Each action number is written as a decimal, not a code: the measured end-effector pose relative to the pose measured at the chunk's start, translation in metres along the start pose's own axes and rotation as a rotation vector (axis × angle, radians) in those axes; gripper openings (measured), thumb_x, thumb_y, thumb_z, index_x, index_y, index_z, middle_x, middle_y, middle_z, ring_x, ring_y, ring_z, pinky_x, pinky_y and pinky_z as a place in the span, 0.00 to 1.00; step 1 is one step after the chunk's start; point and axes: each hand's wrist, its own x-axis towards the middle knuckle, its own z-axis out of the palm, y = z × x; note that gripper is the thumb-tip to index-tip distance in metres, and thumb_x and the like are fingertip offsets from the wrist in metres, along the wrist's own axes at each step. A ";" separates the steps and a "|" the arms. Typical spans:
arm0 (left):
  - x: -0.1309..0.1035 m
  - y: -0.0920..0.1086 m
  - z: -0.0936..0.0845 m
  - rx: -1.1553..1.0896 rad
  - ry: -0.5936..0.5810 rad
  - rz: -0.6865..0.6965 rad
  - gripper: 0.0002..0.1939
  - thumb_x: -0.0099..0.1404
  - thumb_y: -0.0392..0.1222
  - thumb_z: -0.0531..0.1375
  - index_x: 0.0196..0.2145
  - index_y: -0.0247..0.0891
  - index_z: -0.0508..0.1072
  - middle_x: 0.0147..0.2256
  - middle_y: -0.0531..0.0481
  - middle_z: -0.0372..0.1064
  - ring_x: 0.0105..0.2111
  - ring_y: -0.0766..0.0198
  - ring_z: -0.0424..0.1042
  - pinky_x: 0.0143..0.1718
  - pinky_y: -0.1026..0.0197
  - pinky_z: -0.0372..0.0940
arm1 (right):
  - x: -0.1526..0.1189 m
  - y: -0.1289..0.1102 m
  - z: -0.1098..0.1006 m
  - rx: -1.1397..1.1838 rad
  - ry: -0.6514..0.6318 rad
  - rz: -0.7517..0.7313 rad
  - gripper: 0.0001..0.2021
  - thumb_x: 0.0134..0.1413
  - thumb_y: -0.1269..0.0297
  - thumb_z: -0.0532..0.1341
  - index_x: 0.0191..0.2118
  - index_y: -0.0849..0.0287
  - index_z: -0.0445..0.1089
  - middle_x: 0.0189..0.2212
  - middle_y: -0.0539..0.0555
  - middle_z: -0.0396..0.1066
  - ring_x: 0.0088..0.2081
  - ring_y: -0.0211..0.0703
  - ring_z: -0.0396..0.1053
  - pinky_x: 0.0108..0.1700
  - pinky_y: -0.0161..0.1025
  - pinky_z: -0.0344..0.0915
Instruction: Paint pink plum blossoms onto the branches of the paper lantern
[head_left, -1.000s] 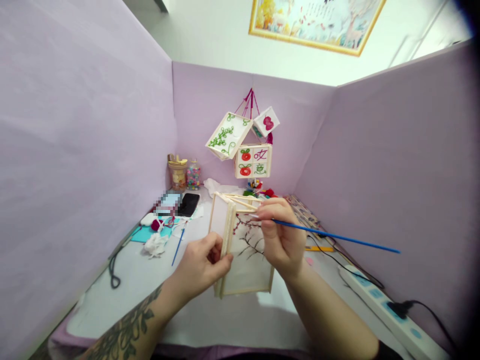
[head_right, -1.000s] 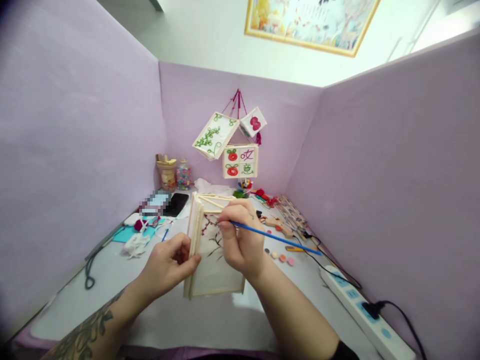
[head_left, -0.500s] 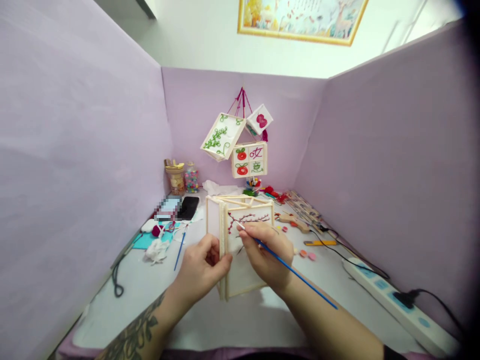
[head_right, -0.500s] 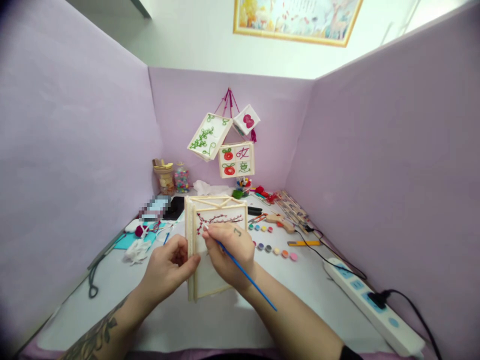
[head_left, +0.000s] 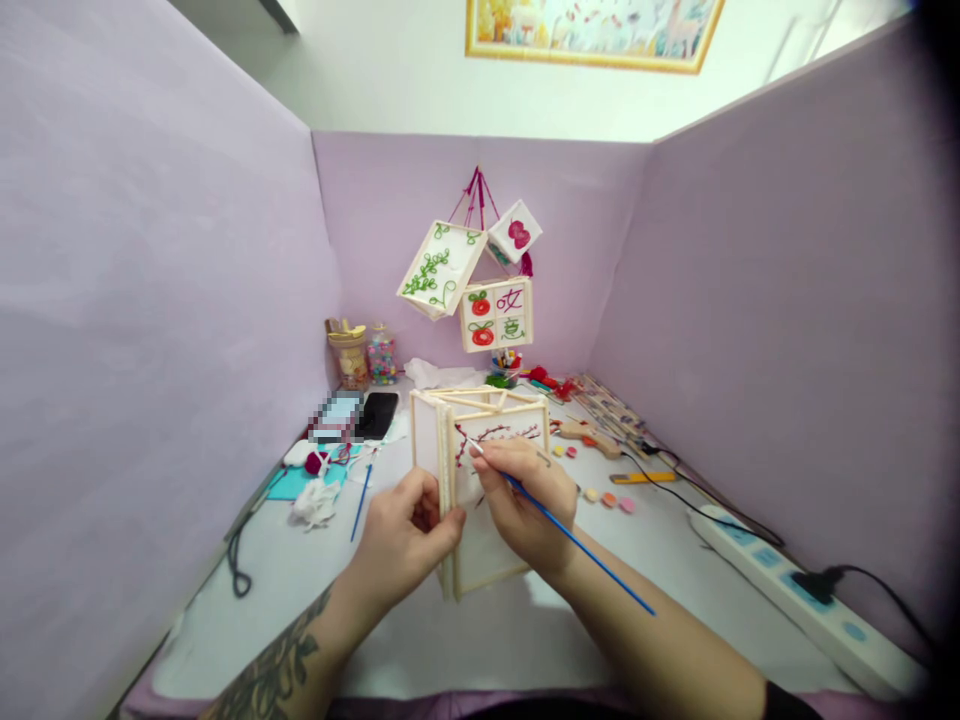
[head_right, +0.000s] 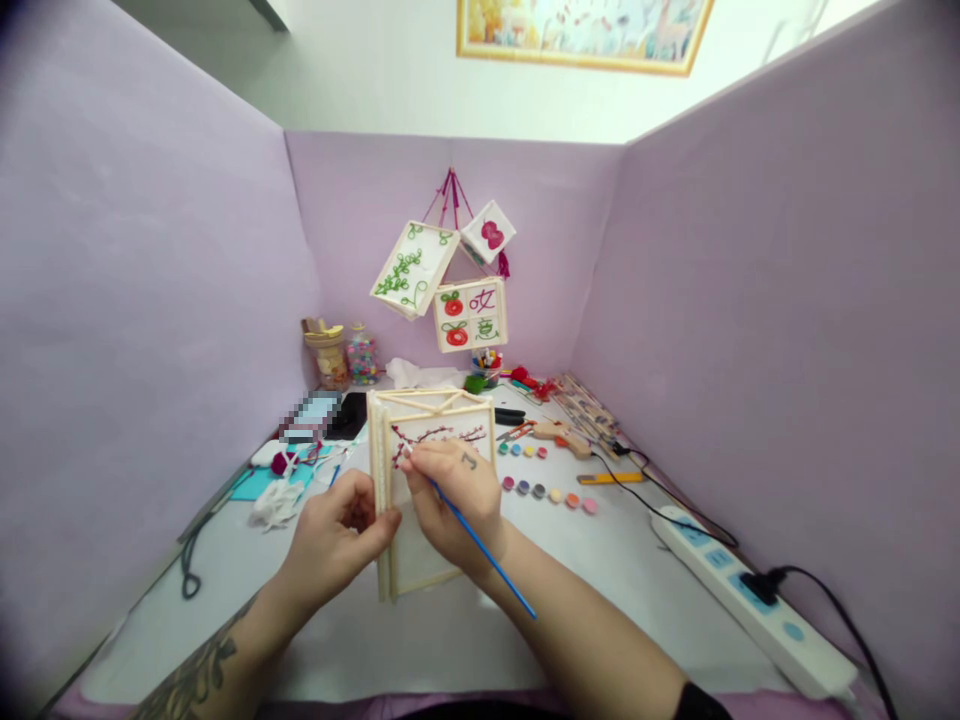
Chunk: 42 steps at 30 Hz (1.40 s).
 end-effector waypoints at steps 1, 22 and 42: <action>0.000 0.000 0.000 -0.001 -0.001 0.002 0.10 0.58 0.42 0.61 0.25 0.41 0.62 0.17 0.60 0.59 0.17 0.71 0.60 0.18 0.69 0.56 | 0.000 0.000 0.000 -0.003 0.001 -0.002 0.10 0.58 0.76 0.63 0.43 0.54 0.72 0.34 0.54 0.79 0.35 0.43 0.78 0.38 0.41 0.77; 0.000 -0.001 0.000 -0.013 -0.009 -0.003 0.11 0.58 0.43 0.61 0.25 0.41 0.61 0.18 0.60 0.59 0.17 0.70 0.61 0.18 0.69 0.57 | 0.003 -0.003 -0.003 -0.012 -0.007 -0.023 0.09 0.57 0.76 0.64 0.41 0.55 0.71 0.33 0.53 0.78 0.34 0.41 0.76 0.37 0.39 0.75; -0.001 -0.001 0.001 -0.001 0.009 0.013 0.11 0.58 0.43 0.61 0.24 0.41 0.61 0.17 0.60 0.57 0.16 0.71 0.59 0.18 0.69 0.55 | 0.005 -0.004 -0.002 -0.033 -0.019 -0.003 0.08 0.59 0.75 0.62 0.40 0.55 0.71 0.31 0.52 0.77 0.33 0.41 0.76 0.37 0.39 0.75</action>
